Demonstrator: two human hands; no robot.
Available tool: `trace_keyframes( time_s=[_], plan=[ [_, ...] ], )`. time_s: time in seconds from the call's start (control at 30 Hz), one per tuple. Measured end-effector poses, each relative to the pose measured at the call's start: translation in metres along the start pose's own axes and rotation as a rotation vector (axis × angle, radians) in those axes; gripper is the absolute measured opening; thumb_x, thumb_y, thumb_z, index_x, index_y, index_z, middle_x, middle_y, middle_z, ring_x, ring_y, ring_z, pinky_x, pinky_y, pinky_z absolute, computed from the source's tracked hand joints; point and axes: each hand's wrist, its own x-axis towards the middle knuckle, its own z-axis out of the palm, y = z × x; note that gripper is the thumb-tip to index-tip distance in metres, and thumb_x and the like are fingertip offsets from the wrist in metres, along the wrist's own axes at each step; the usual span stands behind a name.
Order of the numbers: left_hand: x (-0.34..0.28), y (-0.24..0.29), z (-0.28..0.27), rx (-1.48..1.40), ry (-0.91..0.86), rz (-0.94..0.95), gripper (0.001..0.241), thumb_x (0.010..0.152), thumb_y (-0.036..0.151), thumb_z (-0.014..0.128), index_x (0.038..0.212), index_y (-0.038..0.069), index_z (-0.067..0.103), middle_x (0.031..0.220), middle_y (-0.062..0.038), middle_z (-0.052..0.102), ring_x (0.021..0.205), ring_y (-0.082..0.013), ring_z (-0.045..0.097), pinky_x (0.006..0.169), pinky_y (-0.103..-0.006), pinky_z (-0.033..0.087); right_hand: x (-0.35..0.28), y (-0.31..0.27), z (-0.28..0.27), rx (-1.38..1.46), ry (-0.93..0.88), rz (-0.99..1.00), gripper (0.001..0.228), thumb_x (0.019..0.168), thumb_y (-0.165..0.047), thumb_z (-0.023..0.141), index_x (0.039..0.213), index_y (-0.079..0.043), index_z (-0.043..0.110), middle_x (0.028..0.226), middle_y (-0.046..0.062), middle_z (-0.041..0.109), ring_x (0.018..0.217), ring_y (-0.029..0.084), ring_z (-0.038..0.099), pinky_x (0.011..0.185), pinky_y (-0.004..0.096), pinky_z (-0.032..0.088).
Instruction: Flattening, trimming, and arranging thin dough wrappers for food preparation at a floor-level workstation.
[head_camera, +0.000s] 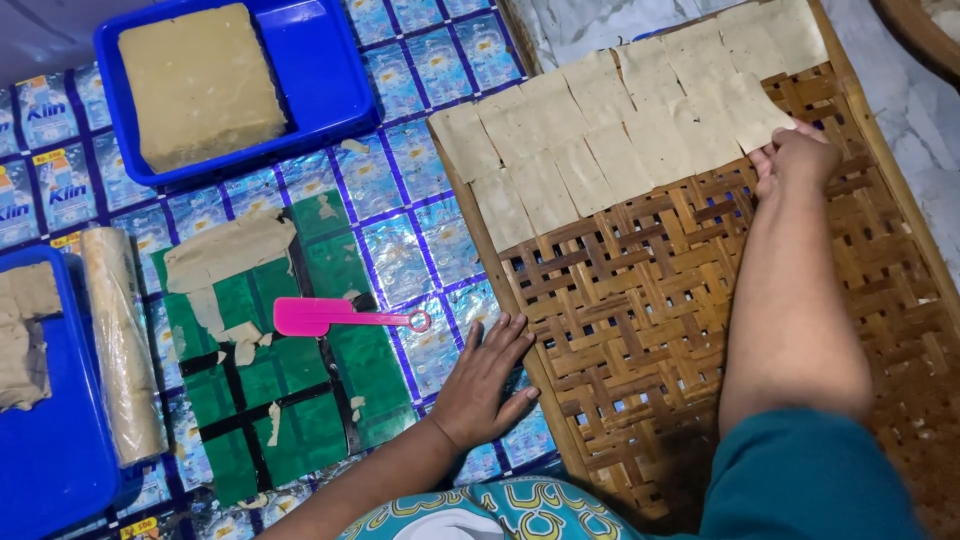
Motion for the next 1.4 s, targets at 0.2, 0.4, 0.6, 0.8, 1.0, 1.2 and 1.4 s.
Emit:
trace_keyframes(
  time_s=[0.2,0.4,0.6,0.8,1.0,1.2,1.4],
  plan=[
    [0.0,0.0,0.0,-0.006,0.012,0.005,0.065,0.099,0.036,0.059,0.151,0.003,0.039,0.164,-0.017,0.034,0.156,-0.0347,0.025,0.128,-0.0585,0.009,0.026,0.01,-0.001,0.044,-0.049,-0.002,0.025,0.091,-0.006,0.062,0.113,-0.012,0.069,0.106,0.004,0.076,0.09,0.012,0.08,0.077,0.024,0.078],
    [-0.001,-0.002,0.0,0.014,0.006,0.003,0.065,0.1,0.038,0.057,0.152,0.004,0.038,0.165,-0.017,0.033,0.156,-0.0335,0.024,0.128,-0.0583,0.008,-0.03,-0.023,-0.005,-0.169,-0.061,0.041,0.024,0.097,-0.026,0.059,0.116,-0.025,0.074,0.11,-0.006,0.077,0.096,0.002,0.079,0.075,0.017,0.073],
    [-0.002,-0.001,-0.003,-0.013,0.02,0.013,0.064,0.098,0.035,0.059,0.15,0.003,0.04,0.164,-0.018,0.034,0.156,-0.0336,0.024,0.128,-0.0569,0.008,-0.067,-0.007,-0.019,-0.121,-0.013,-0.088,0.027,0.099,-0.011,0.051,0.124,-0.013,0.06,0.093,-0.006,0.064,0.069,0.0,0.06,0.058,0.012,0.057],
    [-0.004,-0.002,-0.013,-0.207,0.003,-0.021,0.06,0.102,0.036,0.048,0.151,0.001,0.039,0.164,-0.02,0.033,0.157,-0.0366,0.022,0.128,-0.0532,0.014,-0.191,0.046,0.018,-0.281,-0.279,-0.787,0.021,0.097,0.008,0.061,0.114,-0.004,0.063,0.111,0.009,0.063,0.093,0.018,0.061,0.083,0.028,0.058],
    [-0.049,-0.026,-0.027,-0.056,0.204,-0.04,0.047,0.101,0.044,0.058,0.14,0.019,0.058,0.146,-0.008,0.06,0.143,-0.0324,0.05,0.123,-0.0555,0.028,-0.354,0.147,0.073,-0.455,-0.72,-0.887,0.01,0.097,-0.012,0.072,0.095,-0.021,0.077,0.068,0.0,0.072,0.067,0.017,0.07,0.068,0.025,0.056],
    [-0.125,-0.046,-0.103,0.143,0.467,-0.236,0.025,0.1,0.017,0.061,0.123,0.017,0.069,0.13,-0.007,0.068,0.134,-0.0346,0.057,0.12,-0.0565,0.029,-0.452,0.188,0.099,-0.889,-0.985,-1.27,0.037,0.087,-0.034,0.074,0.12,-0.019,0.068,0.111,0.004,0.059,0.108,0.032,0.062,0.082,0.05,0.057],
    [-0.168,-0.087,-0.157,0.228,0.655,-0.334,0.032,0.095,0.007,0.063,0.126,0.012,0.069,0.134,-0.016,0.064,0.136,-0.0437,0.052,0.117,-0.0571,0.034,-0.442,0.214,0.129,-1.101,-0.952,-1.364,0.026,0.082,-0.031,0.076,0.099,-0.018,0.061,0.101,0.003,0.057,0.106,0.032,0.062,0.083,0.05,0.052]
  ],
)
